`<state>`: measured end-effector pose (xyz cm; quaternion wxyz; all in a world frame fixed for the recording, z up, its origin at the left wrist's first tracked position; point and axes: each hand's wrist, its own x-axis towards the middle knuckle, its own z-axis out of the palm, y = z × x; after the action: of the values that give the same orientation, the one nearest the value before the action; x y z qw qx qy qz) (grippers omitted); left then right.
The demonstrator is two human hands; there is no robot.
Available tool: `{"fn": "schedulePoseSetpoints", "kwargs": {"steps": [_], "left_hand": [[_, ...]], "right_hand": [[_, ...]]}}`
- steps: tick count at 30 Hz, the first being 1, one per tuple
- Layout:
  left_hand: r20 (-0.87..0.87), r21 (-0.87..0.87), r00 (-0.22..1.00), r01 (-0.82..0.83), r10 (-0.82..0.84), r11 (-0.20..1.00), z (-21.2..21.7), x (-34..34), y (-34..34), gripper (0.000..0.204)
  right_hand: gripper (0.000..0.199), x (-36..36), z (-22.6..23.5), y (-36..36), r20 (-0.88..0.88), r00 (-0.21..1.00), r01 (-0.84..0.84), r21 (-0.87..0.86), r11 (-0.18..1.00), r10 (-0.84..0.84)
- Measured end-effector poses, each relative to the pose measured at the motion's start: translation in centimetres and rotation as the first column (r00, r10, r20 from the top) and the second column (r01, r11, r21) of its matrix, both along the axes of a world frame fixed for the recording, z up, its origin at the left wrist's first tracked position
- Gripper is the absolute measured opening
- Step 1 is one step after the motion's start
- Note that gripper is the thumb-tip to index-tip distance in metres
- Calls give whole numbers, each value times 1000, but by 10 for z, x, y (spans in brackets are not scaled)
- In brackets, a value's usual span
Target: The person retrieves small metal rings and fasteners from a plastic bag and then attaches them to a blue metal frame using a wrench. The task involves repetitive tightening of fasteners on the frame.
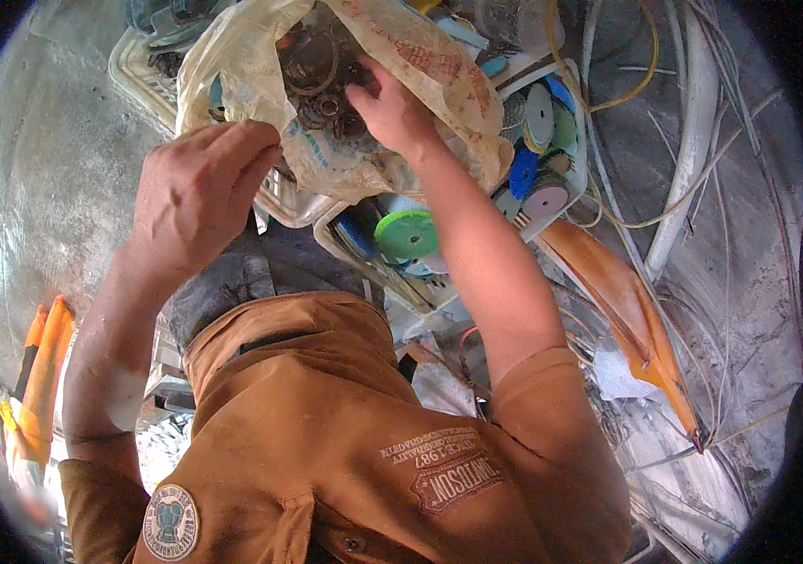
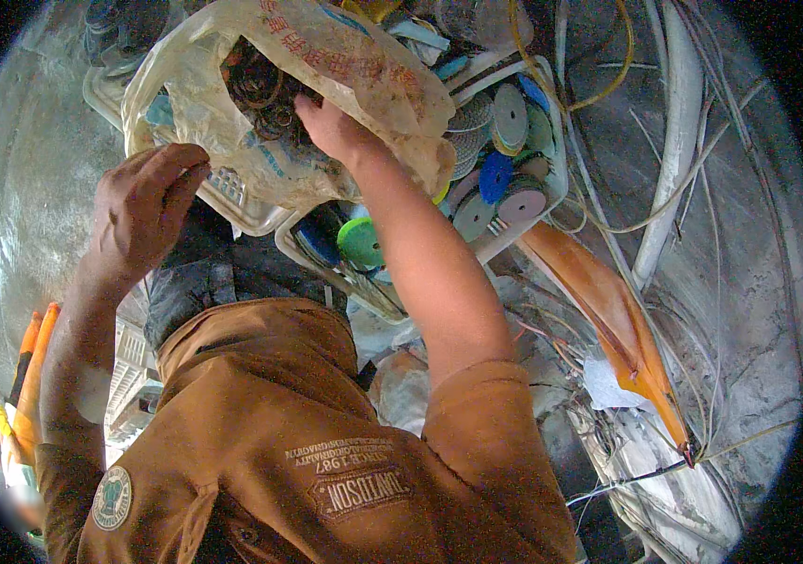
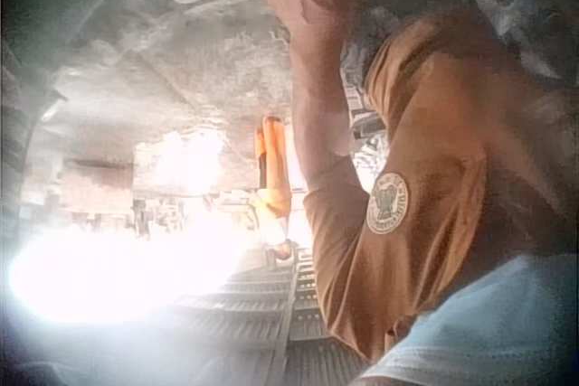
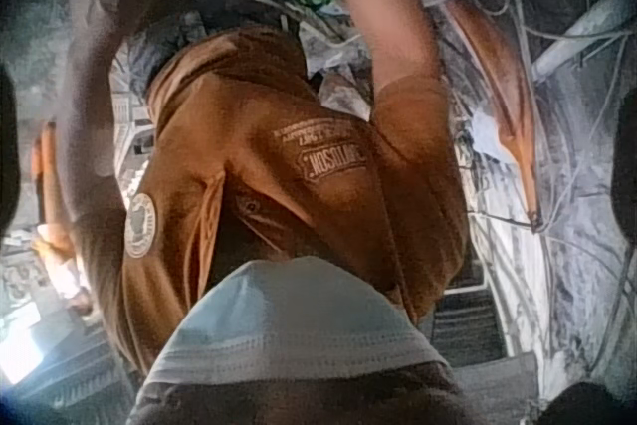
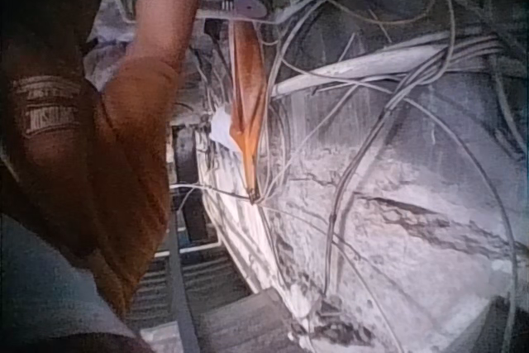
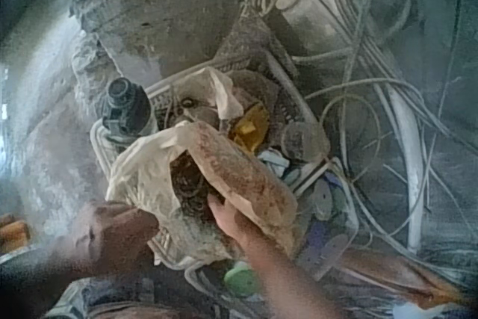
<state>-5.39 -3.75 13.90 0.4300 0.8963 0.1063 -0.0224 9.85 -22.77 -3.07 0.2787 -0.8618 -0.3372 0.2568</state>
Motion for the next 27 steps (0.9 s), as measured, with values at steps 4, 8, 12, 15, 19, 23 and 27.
{"fn": "schedulePoseSetpoints", "kwargs": {"steps": [4,8,12,15,19,23,27], "left_hand": [[-14,-30,999,-29,28,999,1,2,2,8],[-44,-35,998,-37,35,999,1,-1,3,8],[-33,-22,999,-35,34,999,-4,-2,2,8],[-71,-17,997,-34,33,999,-3,-2,1,8],[-86,-14,996,-23,22,1000,-6,-2,2,8],[-78,-5,997,-30,29,1000,-8,-3,5,8],[-19,-1,999,-35,35,999,-11,-2,4,8]], "right_hand": [[59,-18,-10,19,-387,921,98,108,989,-49],[72,-47,18,26,-590,778,177,-122,977,-215],[56,-46,22,10,-161,987,-58,-218,974,23],[47,-26,-1,1,169,983,-51,-144,988,75],[41,-1,11,7,434,893,-100,-77,992,124],[38,14,-3,1,500,844,-139,-145,980,194],[35,16,-27,-18,392,893,-156,-191,969,221]]}}
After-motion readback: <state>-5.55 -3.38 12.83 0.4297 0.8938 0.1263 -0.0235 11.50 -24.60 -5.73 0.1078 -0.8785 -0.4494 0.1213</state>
